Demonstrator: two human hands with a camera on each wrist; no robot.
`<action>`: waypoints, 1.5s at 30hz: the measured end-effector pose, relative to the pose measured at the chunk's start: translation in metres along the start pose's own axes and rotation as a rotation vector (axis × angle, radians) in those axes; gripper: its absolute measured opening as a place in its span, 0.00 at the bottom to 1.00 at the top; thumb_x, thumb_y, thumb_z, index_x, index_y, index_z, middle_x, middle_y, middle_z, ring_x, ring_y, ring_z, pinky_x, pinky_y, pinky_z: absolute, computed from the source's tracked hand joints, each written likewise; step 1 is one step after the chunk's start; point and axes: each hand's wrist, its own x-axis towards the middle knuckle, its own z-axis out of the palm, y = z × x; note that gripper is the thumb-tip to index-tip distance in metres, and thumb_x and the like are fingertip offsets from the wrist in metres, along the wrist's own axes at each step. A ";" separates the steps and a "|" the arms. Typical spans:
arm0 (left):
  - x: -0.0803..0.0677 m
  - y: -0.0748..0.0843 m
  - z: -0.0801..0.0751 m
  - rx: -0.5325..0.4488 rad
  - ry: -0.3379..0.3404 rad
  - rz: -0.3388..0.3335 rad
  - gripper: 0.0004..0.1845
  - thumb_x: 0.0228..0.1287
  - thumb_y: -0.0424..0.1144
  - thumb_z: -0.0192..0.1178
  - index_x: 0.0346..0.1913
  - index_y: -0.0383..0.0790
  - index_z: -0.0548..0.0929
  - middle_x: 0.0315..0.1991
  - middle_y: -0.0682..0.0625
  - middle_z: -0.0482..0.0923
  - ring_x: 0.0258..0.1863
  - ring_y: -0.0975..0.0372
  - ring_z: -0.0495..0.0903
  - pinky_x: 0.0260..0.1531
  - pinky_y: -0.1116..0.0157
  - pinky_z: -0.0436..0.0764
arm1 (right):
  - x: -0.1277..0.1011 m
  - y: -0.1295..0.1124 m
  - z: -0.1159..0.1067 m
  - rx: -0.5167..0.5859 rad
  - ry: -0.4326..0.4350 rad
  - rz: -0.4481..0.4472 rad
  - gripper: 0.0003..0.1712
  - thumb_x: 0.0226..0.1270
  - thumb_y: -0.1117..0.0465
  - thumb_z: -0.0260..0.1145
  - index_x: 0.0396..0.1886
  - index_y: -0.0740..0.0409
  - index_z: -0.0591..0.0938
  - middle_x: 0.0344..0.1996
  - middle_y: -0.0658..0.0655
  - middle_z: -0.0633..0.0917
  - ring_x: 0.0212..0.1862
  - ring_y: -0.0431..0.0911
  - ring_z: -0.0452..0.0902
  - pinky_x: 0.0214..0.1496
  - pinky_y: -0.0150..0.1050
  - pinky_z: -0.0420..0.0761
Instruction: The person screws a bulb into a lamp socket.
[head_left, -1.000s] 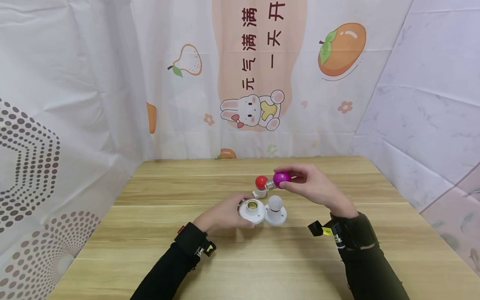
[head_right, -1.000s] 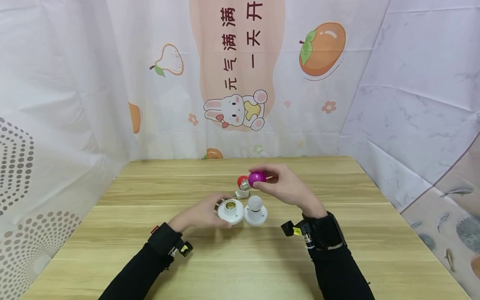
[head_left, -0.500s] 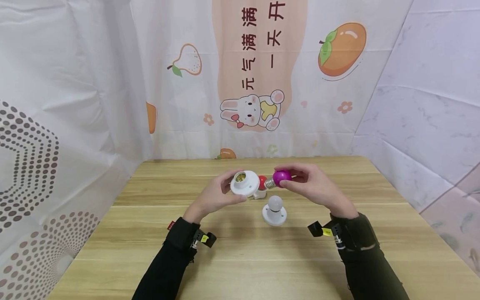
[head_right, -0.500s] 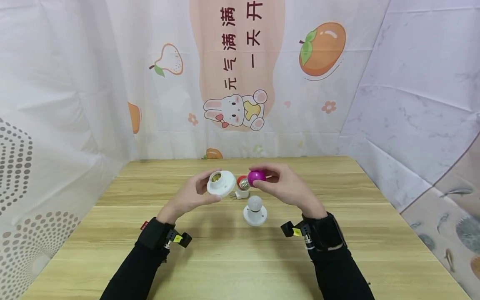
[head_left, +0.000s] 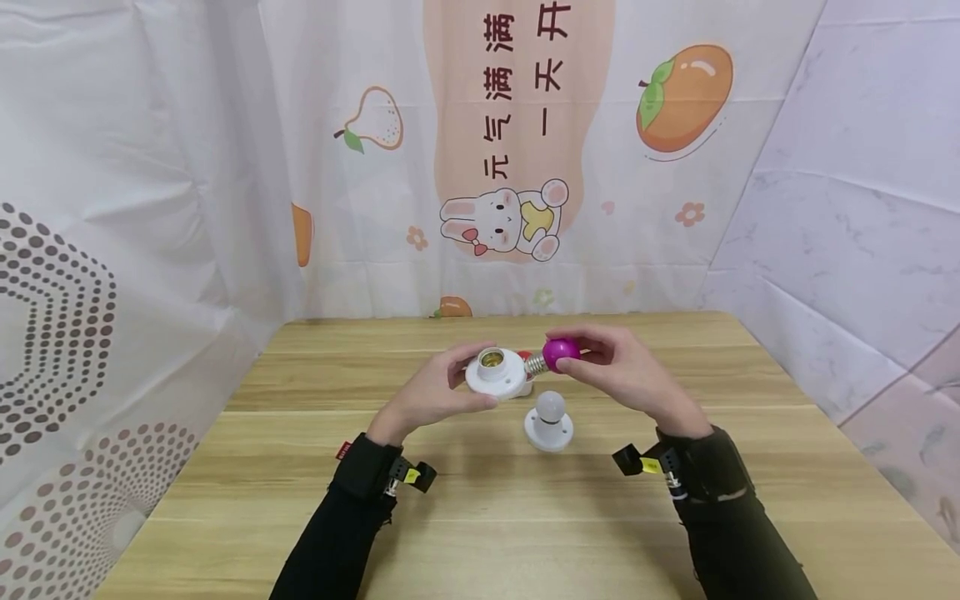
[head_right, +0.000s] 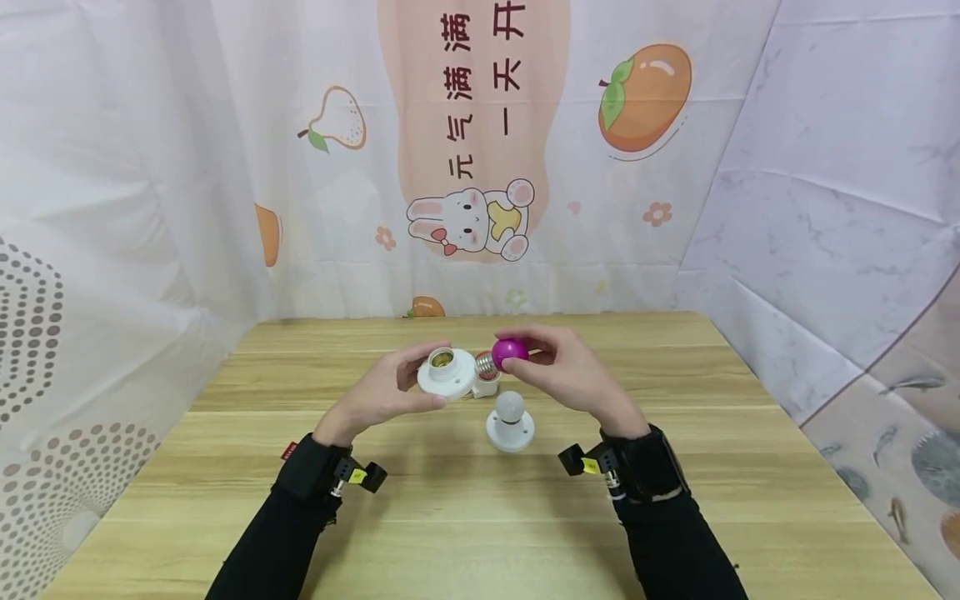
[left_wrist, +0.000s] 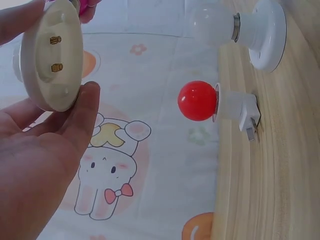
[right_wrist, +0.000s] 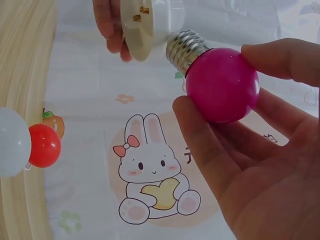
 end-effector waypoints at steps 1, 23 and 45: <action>0.000 0.000 0.000 0.000 0.003 0.002 0.42 0.59 0.33 0.73 0.75 0.31 0.65 0.68 0.42 0.71 0.66 0.53 0.73 0.71 0.56 0.67 | 0.000 0.000 0.000 0.002 0.003 -0.002 0.24 0.68 0.61 0.72 0.63 0.61 0.81 0.55 0.61 0.83 0.50 0.52 0.84 0.51 0.36 0.85; 0.007 0.002 0.011 -0.284 0.140 0.128 0.38 0.60 0.30 0.71 0.71 0.33 0.65 0.66 0.33 0.64 0.63 0.49 0.73 0.63 0.53 0.76 | 0.006 0.003 0.015 0.047 -0.061 -0.038 0.24 0.68 0.61 0.72 0.62 0.60 0.81 0.57 0.58 0.84 0.56 0.54 0.80 0.55 0.37 0.83; 0.004 0.008 0.003 -0.150 0.184 0.211 0.38 0.62 0.40 0.72 0.73 0.37 0.68 0.64 0.41 0.68 0.57 0.51 0.74 0.53 0.58 0.83 | 0.000 0.000 0.007 0.080 0.017 -0.031 0.25 0.68 0.63 0.71 0.64 0.62 0.80 0.58 0.62 0.82 0.56 0.55 0.81 0.52 0.39 0.85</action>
